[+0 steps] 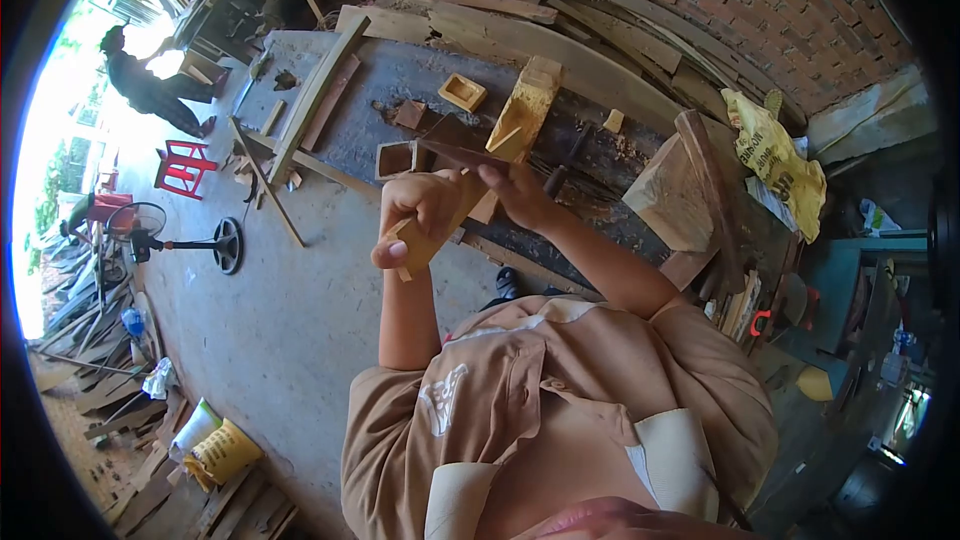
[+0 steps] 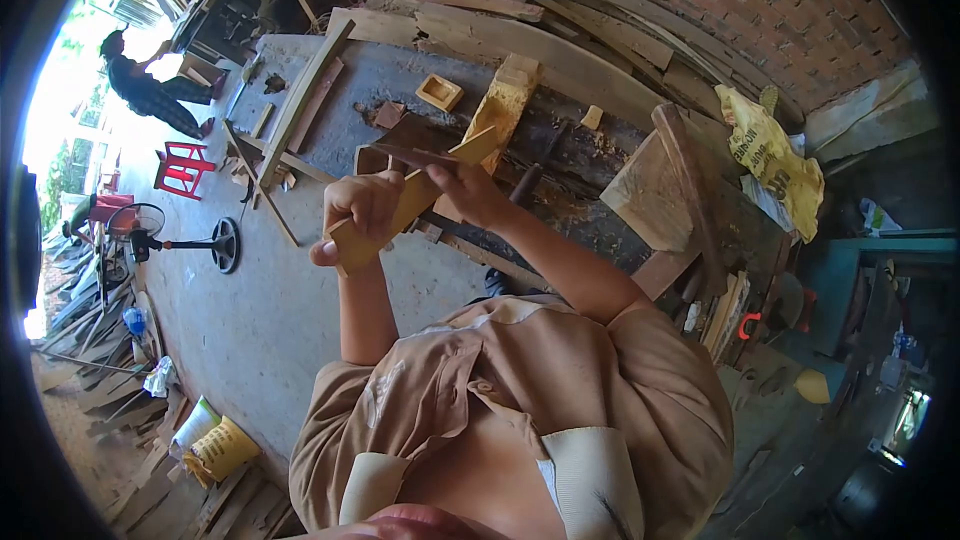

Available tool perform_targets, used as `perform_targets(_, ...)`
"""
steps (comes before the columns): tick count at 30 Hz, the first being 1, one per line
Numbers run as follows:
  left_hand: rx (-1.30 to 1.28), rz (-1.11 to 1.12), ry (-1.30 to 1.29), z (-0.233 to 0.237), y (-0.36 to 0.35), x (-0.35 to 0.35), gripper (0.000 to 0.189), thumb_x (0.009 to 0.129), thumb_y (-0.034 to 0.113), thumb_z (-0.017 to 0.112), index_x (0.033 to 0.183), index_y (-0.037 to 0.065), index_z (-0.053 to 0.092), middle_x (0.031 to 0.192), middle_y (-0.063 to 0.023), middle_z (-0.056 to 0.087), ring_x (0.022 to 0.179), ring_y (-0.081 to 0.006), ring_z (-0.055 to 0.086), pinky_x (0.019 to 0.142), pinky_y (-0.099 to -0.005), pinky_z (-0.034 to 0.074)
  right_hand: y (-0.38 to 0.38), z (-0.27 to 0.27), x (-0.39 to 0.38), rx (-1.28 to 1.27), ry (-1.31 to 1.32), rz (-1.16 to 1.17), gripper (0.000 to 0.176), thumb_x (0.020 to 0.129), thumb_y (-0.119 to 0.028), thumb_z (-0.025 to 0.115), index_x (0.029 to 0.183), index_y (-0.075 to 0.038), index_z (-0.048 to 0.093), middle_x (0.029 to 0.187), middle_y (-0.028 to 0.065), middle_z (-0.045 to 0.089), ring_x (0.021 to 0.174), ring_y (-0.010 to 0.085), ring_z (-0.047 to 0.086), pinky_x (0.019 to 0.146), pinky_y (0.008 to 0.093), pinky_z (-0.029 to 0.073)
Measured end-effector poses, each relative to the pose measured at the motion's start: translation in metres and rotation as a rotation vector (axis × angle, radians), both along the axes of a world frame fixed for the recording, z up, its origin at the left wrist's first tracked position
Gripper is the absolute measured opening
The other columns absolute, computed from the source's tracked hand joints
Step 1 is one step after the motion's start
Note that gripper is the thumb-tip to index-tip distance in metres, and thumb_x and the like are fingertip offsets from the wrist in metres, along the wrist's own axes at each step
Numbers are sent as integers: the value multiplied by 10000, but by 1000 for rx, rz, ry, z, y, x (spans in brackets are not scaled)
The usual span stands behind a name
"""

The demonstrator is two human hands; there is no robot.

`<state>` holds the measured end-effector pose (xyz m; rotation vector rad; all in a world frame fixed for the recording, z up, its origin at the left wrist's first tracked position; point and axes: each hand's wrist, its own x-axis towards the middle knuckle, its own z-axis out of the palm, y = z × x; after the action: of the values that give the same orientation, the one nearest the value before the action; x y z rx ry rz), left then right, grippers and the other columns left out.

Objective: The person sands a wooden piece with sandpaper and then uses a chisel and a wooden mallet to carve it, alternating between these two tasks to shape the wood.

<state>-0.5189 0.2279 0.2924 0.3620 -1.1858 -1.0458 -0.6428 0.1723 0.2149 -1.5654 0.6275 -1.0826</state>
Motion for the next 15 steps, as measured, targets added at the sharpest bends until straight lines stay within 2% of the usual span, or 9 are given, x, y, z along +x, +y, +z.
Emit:
perform_targets(2, -8, -10, -21, 1, -1, 1, 372, 486, 427, 535, 437, 110, 347, 405, -9, 407, 360, -122, 330, 459, -256, 231, -20, -14, -10, 45, -7, 40, 459, 845, -402, 422, 856, 28, 582, 706, 126, 594, 692, 178, 567, 630, 336, 436)
perform_targets(4, -21, -20, 7, -3, 2, 3, 373, 488, 427, 534, 437, 107, 350, 404, -9, 405, 361, -124, 341, 457, -256, 233, -55, -72, -18, 332, 632, 33, 466, 843, -391, 424, 879, 50, 570, 750, 183, 601, 740, 252, 593, 655, 357, 437)
perform_targets(5, -21, -24, 1, -2, 3, 1, 373, 488, 427, 534, 437, 107, 350, 404, -9, 405, 361, -124, 341, 457, -256, 233, -65, -94, -21, 333, 626, 30, 466, 843, -391, 424, 879, 50, 570, 750, 183, 601, 740, 252, 593, 655, 357, 437)
perform_targets(6, -2, -7, -5, 0, 4, -2, 375, 491, 429, 533, 437, 106, 351, 404, -9, 404, 360, -124, 340, 454, -256, 234, -75, -114, -23, 294, 592, -49, 464, 842, -386, 425, 867, 55, 567, 748, 209, 593, 745, 293, 592, 649, 370, 437)
perform_targets(7, 15, 9, -12, 2, 3, -3, 377, 495, 430, 533, 437, 105, 353, 405, -9, 403, 360, -124, 339, 451, -255, 236, -82, -124, -21, 254, 558, -129, 463, 840, -381, 426, 856, 61, 565, 745, 234, 586, 749, 335, 590, 643, 384, 436)
perform_targets(10, 12, 35, 23, 1, 1, 0, 377, 504, 430, 530, 437, 104, 352, 411, -9, 412, 366, -120, 341, 453, -253, 242, -94, -147, -8, 168, 589, -153, 462, 840, -371, 422, 846, 71, 557, 737, 264, 565, 745, 373, 574, 636, 404, 430)
perform_targets(12, 26, 14, 15, 2, 3, 4, 378, 512, 432, 527, 442, 102, 357, 417, -12, 423, 378, -116, 348, 449, -252, 241, -98, -162, -2, 179, 555, -157, 460, 841, -367, 421, 844, 73, 556, 737, 262, 567, 743, 372, 574, 637, 406, 430)
perform_targets(14, 38, 29, -52, 2, 2, 8, 395, 550, 470, 527, 479, 124, 353, 421, 31, 394, 370, -105, 367, 520, -264, 238, -105, -171, 2, 175, 515, -167, 458, 842, -363, 419, 841, 74, 556, 738, 260, 569, 741, 371, 574, 639, 408, 431)
perform_targets(15, 39, 26, -53, 0, 3, 9, 395, 550, 470, 527, 479, 124, 353, 421, 31, 394, 370, -105, 367, 520, -264, 238, -103, -167, 3, 175, 544, -157, 442, 852, -357, 406, 876, 59, 555, 755, 222, 587, 754, 310, 584, 648, 382, 430)
